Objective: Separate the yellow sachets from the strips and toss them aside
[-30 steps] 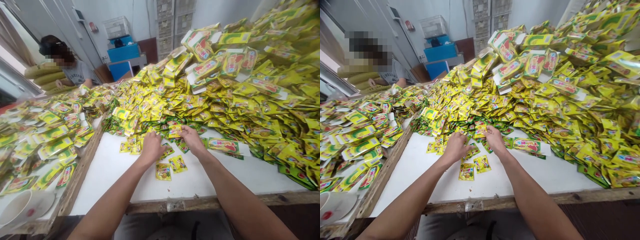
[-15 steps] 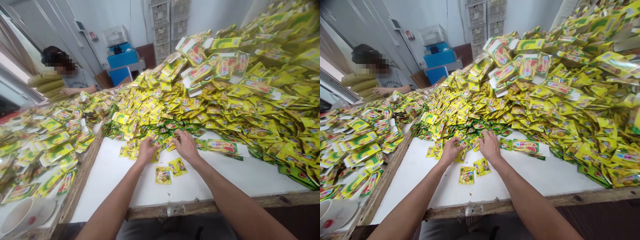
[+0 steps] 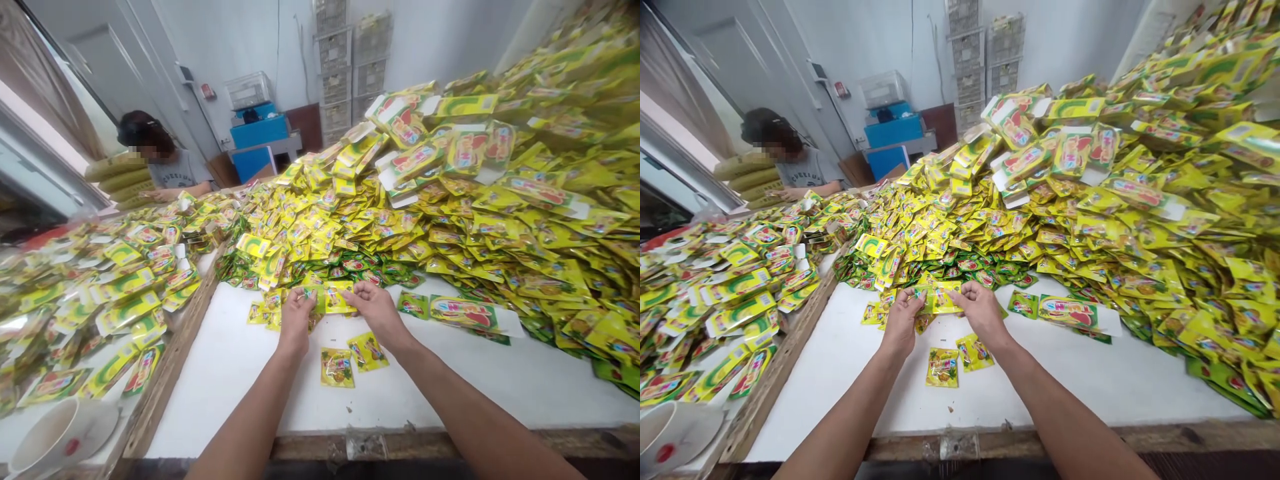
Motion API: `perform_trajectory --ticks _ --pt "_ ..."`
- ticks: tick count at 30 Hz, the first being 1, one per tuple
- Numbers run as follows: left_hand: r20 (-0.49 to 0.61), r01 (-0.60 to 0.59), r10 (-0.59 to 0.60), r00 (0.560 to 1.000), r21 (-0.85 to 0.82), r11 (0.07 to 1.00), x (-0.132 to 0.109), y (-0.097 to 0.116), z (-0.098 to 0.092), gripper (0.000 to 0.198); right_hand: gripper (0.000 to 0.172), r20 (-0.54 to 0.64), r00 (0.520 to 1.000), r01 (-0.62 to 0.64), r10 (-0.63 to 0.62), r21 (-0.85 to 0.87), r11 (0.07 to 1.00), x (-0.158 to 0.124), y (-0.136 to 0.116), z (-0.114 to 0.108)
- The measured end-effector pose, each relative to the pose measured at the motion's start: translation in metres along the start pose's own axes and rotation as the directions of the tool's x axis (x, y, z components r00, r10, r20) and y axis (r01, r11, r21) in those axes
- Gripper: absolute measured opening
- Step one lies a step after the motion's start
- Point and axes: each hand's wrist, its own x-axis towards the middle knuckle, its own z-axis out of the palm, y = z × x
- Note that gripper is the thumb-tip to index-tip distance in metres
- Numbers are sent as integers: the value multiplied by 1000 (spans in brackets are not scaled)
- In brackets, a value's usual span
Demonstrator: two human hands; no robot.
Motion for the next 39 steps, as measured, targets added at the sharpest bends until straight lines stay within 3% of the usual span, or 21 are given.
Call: perform_trajectory --ticks 6,10,12,14,16,17,19,21,22,23,25,27,29,32,34,35,36,39 --pt "126 -45 43 991 8 999 -5 -4 14 40 39 -28 990 134 -136 -85 987 -1 2 4" --pt "184 -50 41 982 43 998 3 7 23 35 33 88 993 78 -83 63 995 -4 -5 -1" --pt "238 -57 15 971 172 983 10 20 31 35 39 131 991 13 -26 100 995 -3 -10 -5" --pt "346 -102 -36 938 371 923 20 41 43 31 41 65 997 27 -31 59 998 -2 -15 -10" --pt "446 -235 -37 894 538 810 34 69 62 27 38 -52 992 116 -118 -39 992 -2 -19 -14" --pt "459 -326 17 888 605 726 43 85 74 27 35 -94 982 156 -165 -100 983 -2 -19 -15" --pt "418 -477 232 879 742 471 65 114 105 28 30 -135 967 186 -216 -206 961 -3 -18 -17" --pt "363 -471 439 822 866 166 92 138 141 32 30 -146 966 168 -213 -268 949 -3 -13 -17" --pt "352 -432 490 797 900 56 106 146 158 36 32 -151 969 148 -197 -289 946 -2 -10 -17" --pt "348 -397 513 785 918 -15 120 150 175 42 34 -170 968 126 -183 -303 945 -1 -7 -16" --pt "333 -349 492 804 935 -63 146 149 203 56 38 -236 958 85 -165 -317 945 1 -1 -14" --pt "317 -325 444 838 944 -60 164 138 221 69 38 -289 942 73 -172 -324 943 1 2 -11" --pt "319 -324 414 853 944 -60 174 125 227 77 37 -275 936 123 -220 -332 935 -1 1 -9" --pt "353 -353 414 839 932 -80 174 114 215 73 35 -200 937 218 -287 -307 926 -4 -6 -8" --pt "365 -397 439 821 918 -22 166 114 194 63 35 -181 940 228 -288 -291 929 -6 -12 -11" --pt "353 -425 455 818 903 63 160 116 180 57 36 -174 946 216 -273 -288 933 -7 -15 -14" --pt "320 -450 461 828 869 205 151 116 164 51 38 -167 953 199 -253 -287 937 -8 -19 -17" --pt "183 -402 379 907 646 649 116 109 105 33 41 -163 964 161 -211 -275 948 -8 -29 -26"
